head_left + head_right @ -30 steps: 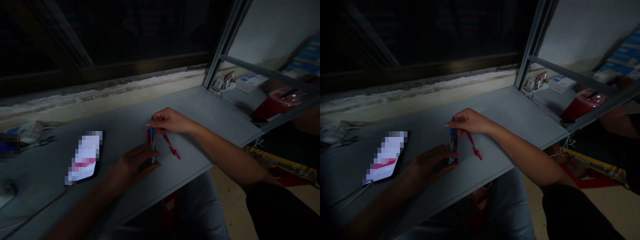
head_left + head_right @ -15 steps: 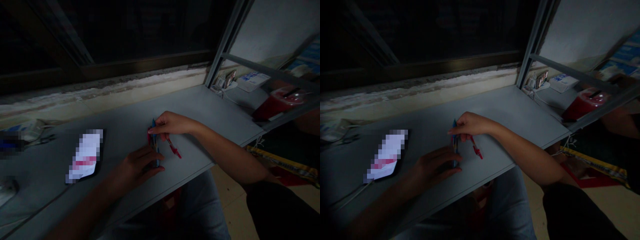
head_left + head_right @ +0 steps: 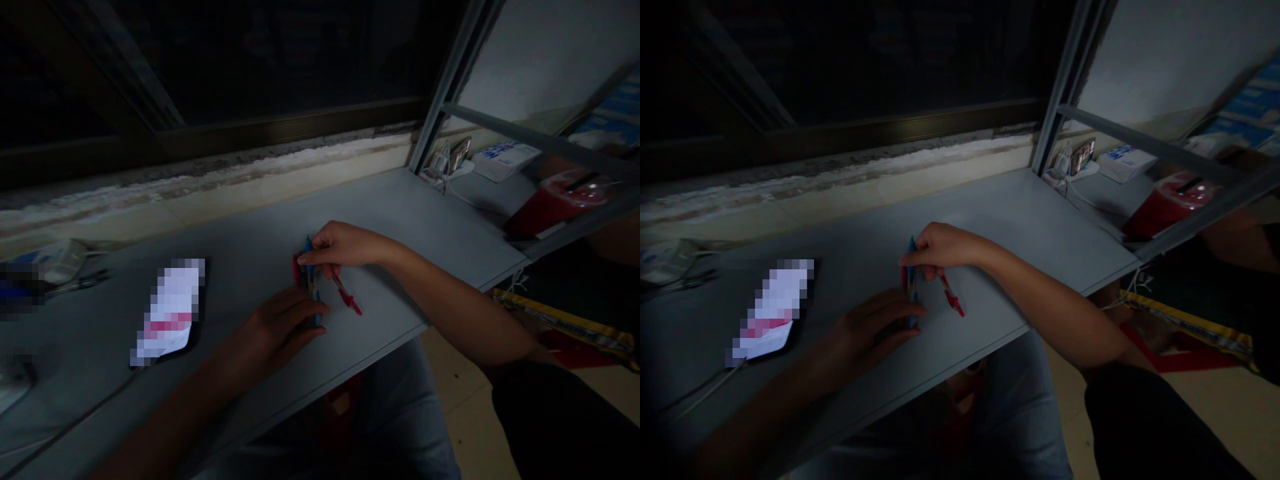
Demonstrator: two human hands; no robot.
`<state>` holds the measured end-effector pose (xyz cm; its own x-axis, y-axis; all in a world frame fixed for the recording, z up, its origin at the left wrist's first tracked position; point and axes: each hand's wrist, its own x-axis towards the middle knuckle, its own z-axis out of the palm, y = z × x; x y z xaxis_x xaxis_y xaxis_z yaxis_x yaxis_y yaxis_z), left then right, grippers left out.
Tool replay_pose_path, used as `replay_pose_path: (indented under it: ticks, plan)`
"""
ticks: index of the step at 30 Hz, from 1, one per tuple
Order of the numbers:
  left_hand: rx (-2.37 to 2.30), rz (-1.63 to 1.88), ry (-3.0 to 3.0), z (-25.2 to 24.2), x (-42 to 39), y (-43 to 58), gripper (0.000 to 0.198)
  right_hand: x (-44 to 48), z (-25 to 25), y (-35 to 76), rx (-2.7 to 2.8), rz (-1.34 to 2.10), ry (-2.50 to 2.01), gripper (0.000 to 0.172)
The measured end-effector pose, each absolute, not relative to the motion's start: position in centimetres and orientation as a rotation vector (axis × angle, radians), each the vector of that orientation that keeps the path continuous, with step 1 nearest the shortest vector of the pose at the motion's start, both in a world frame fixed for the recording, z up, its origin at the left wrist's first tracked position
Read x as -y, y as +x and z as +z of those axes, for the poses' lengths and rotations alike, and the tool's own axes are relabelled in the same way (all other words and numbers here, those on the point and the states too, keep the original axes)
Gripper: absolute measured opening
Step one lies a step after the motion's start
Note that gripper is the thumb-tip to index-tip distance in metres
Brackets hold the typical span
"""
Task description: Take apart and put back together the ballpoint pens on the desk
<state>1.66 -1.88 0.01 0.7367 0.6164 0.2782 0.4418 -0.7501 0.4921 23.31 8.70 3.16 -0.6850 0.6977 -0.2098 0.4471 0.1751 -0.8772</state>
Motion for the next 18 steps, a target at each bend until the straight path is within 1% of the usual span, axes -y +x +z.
replay_pose_path:
  ticks: [9, 13, 18]
  plan:
    - [-0.786, 0.638, 2.599, 0.21, 1.95, 1.95, 0.022, -8.72, 3.1, 23.45, 2.244, 1.465, -1.12, 0.04]
    - [-0.773, 0.685, 2.634, 0.06, 1.93, 1.94, 0.018, -8.59, 3.17, 23.34, 2.253, 1.472, -1.125, 0.041]
    - [-0.768, 0.675, 2.621, 0.18, 1.98, 1.95, 0.018, -8.64, 3.03, 23.22, 2.278, 1.466, -1.095, 0.042]
